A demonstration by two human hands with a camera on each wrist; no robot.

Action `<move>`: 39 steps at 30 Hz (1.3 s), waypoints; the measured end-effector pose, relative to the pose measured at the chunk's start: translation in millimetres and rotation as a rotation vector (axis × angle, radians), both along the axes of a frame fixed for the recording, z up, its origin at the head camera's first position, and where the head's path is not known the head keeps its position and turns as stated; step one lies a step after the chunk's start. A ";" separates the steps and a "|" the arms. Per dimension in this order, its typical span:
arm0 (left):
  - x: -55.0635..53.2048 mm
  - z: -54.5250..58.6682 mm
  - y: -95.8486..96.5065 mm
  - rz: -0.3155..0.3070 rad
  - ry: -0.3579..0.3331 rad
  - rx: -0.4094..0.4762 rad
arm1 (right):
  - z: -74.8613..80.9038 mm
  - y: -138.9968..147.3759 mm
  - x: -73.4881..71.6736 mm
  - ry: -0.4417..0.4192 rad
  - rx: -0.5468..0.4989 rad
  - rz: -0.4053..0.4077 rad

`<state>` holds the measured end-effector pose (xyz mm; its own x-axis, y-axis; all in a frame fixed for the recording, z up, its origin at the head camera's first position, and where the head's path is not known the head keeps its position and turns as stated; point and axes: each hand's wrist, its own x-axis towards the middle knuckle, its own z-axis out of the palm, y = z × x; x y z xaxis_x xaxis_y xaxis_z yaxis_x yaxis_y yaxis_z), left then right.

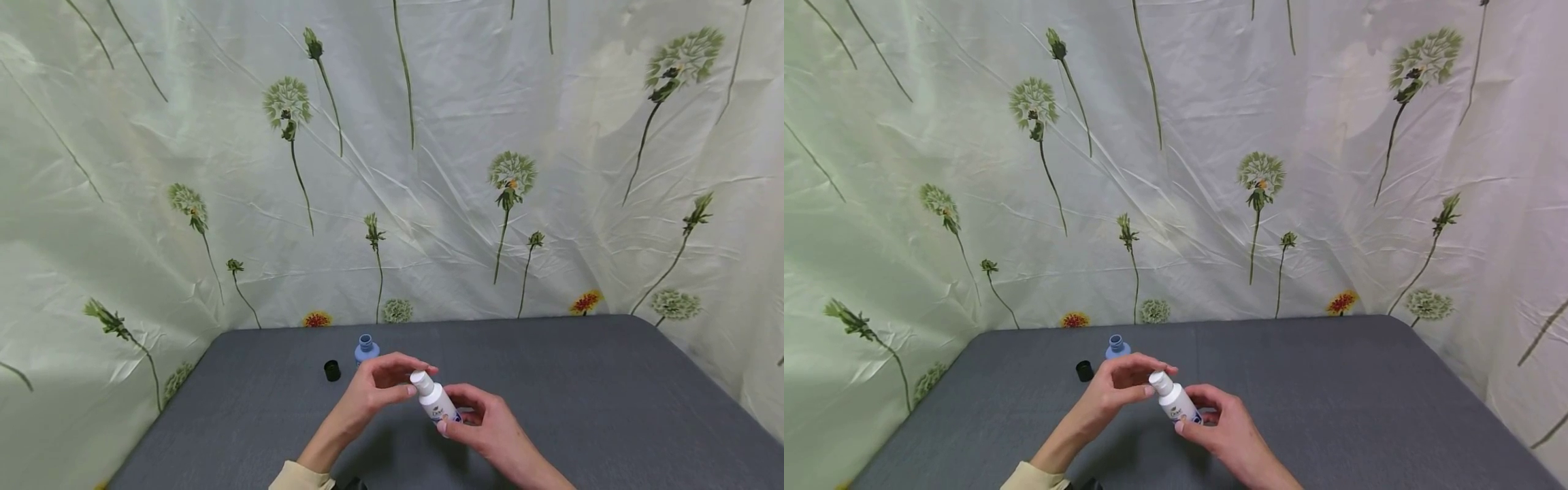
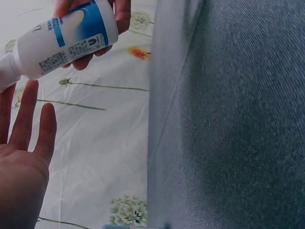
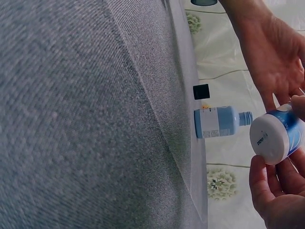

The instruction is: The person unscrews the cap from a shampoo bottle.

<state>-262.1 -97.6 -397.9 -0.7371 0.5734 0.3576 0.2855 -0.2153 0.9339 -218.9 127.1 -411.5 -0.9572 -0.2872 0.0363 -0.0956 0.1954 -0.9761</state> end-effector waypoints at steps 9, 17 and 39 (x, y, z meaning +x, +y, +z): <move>0.0 1.5 -1.0 0.119 -0.008 -0.084 | 0.1 0.6 0.2 -0.013 -0.006 0.008; 0.7 4.4 -1.1 0.151 -0.002 -0.090 | -1.5 1.5 -0.3 -0.020 0.000 0.002; -0.9 6.6 -4.1 0.181 0.001 -0.074 | -0.5 3.1 -1.4 -0.019 0.024 -0.033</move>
